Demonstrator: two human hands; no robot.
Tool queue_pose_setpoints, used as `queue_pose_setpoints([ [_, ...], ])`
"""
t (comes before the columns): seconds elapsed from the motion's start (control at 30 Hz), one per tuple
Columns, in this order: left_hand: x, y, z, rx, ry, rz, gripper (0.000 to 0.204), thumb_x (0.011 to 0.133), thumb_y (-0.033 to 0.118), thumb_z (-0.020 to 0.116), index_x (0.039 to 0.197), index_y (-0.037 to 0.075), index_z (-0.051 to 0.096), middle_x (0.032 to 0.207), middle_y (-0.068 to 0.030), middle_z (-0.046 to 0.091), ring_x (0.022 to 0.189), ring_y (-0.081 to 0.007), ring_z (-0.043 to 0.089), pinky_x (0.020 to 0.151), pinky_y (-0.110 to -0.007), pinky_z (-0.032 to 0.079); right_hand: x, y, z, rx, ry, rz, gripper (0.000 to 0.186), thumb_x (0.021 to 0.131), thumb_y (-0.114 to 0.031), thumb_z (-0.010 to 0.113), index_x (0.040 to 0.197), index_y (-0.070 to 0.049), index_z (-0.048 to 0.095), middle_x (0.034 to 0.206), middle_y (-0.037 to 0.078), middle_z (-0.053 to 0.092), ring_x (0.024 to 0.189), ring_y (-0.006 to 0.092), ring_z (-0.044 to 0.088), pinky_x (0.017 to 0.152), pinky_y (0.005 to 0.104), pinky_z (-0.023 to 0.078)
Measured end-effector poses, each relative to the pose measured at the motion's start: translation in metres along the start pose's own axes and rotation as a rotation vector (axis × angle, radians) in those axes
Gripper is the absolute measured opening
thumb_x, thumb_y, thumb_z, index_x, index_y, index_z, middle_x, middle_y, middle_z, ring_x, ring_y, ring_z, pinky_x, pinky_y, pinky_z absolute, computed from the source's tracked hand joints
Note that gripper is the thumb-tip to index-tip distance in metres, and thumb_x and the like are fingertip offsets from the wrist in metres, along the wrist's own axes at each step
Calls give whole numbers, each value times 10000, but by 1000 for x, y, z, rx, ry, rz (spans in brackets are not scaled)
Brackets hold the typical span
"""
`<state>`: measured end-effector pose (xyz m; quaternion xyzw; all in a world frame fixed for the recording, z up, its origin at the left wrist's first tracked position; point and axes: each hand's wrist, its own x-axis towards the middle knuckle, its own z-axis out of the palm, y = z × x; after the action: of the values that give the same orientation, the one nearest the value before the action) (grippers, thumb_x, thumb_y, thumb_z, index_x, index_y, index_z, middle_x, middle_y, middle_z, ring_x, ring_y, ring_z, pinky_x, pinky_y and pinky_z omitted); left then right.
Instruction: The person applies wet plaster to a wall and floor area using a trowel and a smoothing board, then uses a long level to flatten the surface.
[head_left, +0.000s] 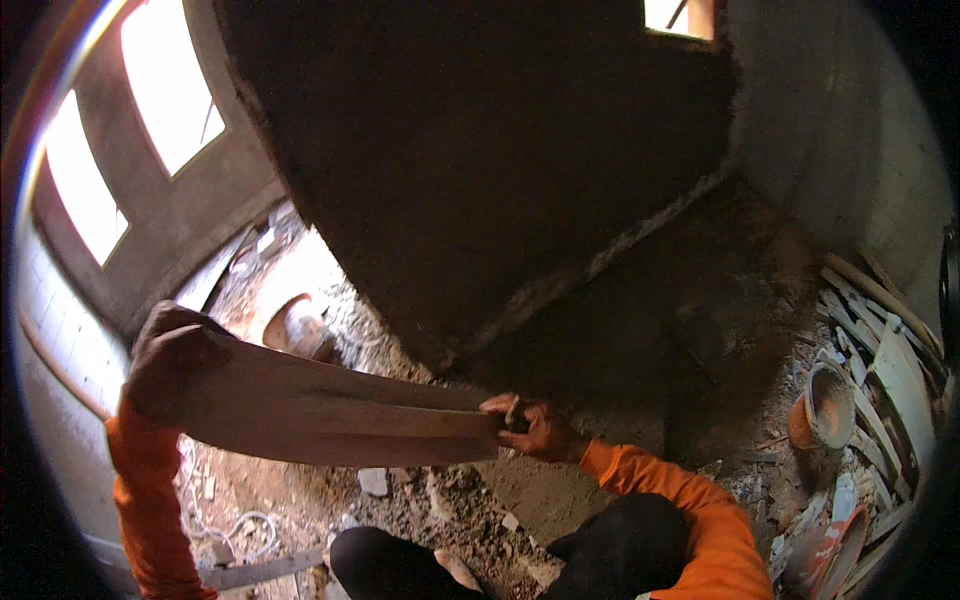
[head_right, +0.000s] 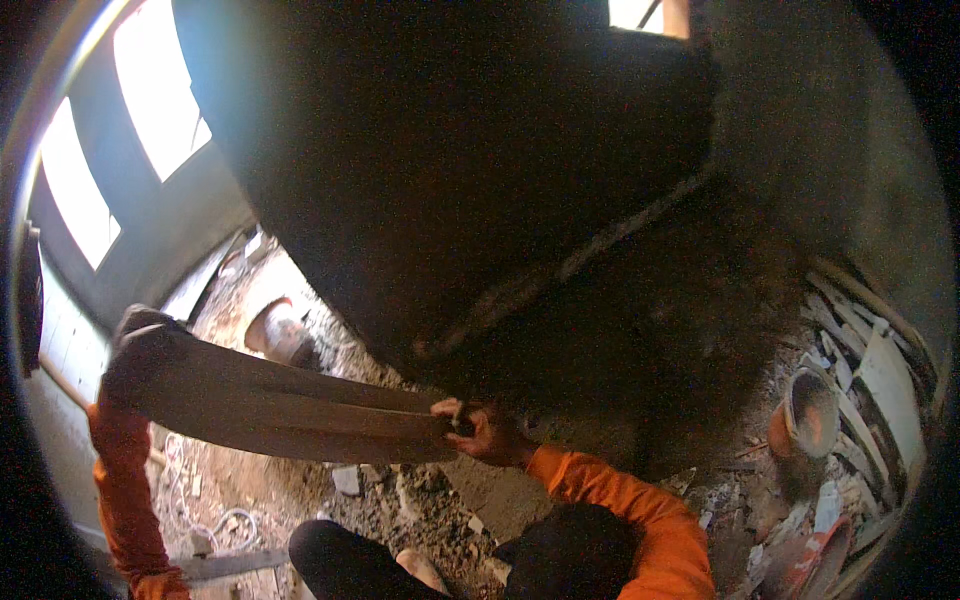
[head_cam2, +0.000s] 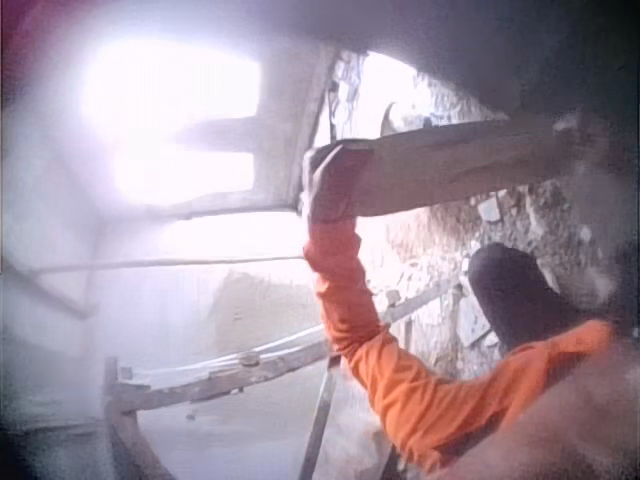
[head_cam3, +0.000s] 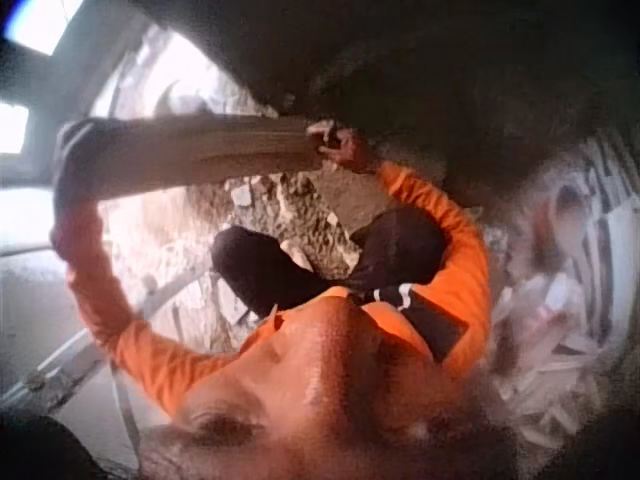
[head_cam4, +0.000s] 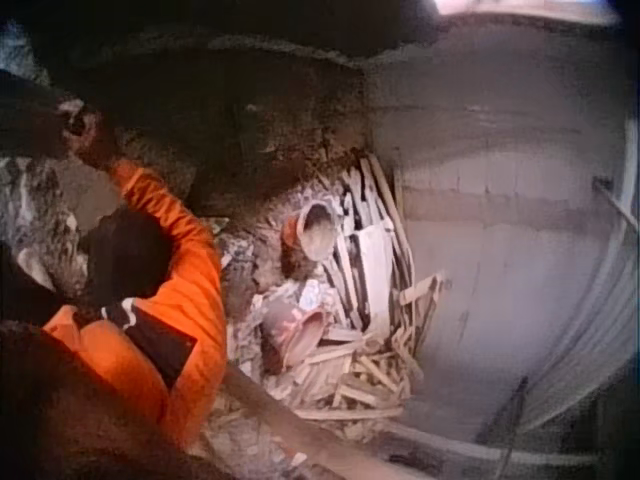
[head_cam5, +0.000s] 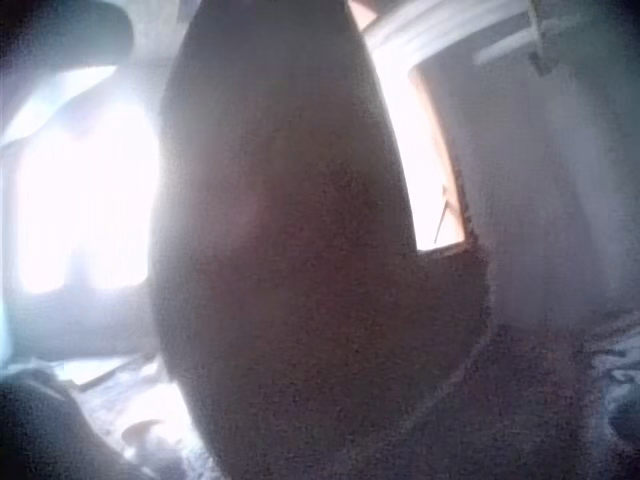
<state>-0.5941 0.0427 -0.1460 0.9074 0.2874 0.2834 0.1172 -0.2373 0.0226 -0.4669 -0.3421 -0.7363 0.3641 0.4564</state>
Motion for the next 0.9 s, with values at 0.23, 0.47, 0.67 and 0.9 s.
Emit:
queue_pose_setpoints([
  [0.23,108,-71,69,-156,-220,335,170,735,126,575,645,-3,638,668,-61,622,616,-119,559,556,-280,437,-12,-17,-30,-164,-94,286,427,761,-313,704,1077,-51,583,1056,102,612,874,194,594,759,347,479],
  [0.47,88,19,148,49,1092,-144,332,859,279,530,1014,-11,579,948,-109,590,827,-166,569,696,-299,467,24,-17,-56,-98,272,77,514,748,-366,700,1083,6,581,924,165,641,785,214,617,725,339,483],
  [0.67,88,49,304,-172,694,-335,290,877,174,554,1080,-31,525,968,-132,594,858,-209,576,776,-314,461,78,-83,-93,-103,375,-27,497,737,-317,706,1081,14,568,915,171,637,806,261,624,766,352,486],
  [0.9,177,40,299,-537,874,-271,330,899,251,547,1092,-7,478,885,-47,566,732,-122,506,630,-249,421,94,-83,-121,58,410,-159,375,774,-269,680,1010,11,597,808,123,644,733,210,611,668,358,498],
])
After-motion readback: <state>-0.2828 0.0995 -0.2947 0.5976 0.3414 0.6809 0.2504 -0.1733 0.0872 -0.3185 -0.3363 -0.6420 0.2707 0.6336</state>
